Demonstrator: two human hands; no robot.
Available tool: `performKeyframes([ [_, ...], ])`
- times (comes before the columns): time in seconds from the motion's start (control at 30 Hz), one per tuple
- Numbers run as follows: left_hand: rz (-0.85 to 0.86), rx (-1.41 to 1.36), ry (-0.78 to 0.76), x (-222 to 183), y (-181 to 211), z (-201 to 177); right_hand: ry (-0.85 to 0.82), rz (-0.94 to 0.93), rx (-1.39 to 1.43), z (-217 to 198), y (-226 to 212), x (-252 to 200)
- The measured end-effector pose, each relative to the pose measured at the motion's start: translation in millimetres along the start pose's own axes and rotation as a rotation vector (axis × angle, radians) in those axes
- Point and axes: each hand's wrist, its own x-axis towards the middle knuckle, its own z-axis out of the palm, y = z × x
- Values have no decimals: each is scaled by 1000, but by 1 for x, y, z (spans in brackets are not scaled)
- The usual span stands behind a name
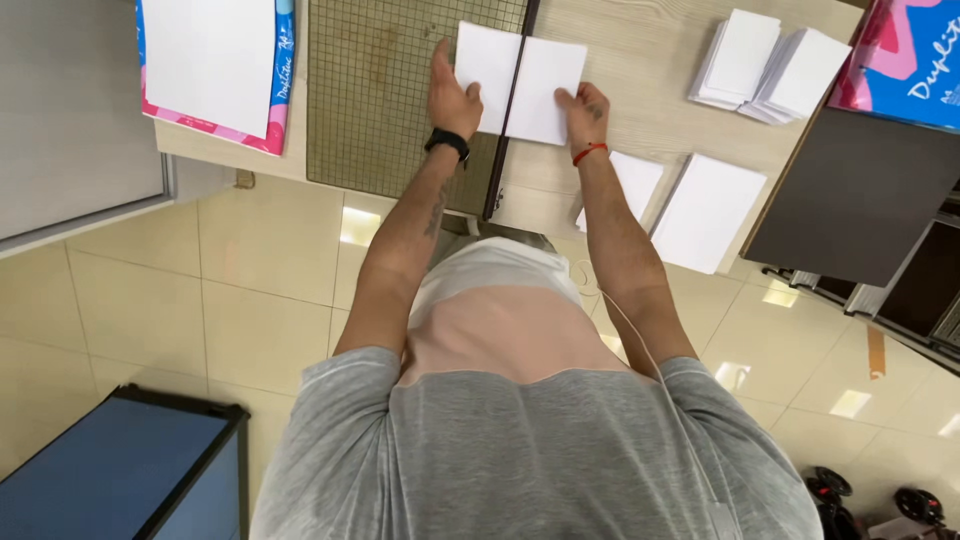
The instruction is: The person trims several small stacks of white paper using a manual paper cutter. The person aligns the sheets against the guide, holds them in place by hand, and presses the blade lever down to cut the edges.
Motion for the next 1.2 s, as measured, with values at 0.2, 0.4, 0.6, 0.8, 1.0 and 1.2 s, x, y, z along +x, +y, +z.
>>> performKeyframes([
  [0.2, 18, 284, -25, 42, 23, 23, 32, -37, -100, -2, -31, 33],
  [0.4, 99, 371, -11, 57, 22, 40, -2, -152, -182, 7, -64, 33],
  [0.6, 132, 355, -55, 64, 24, 44, 23, -179, -210, 9, -79, 36],
  [0.8, 165, 328, -36, 66, 46, 39, 29, -209, -134, 8, -77, 42],
  [1.0, 167, 341, -11, 67, 47, 45, 33, -152, -123, 7, -79, 42],
  [1.2, 183, 370, -28, 69, 49, 46, 17, -148, -95, 9, -87, 40],
])
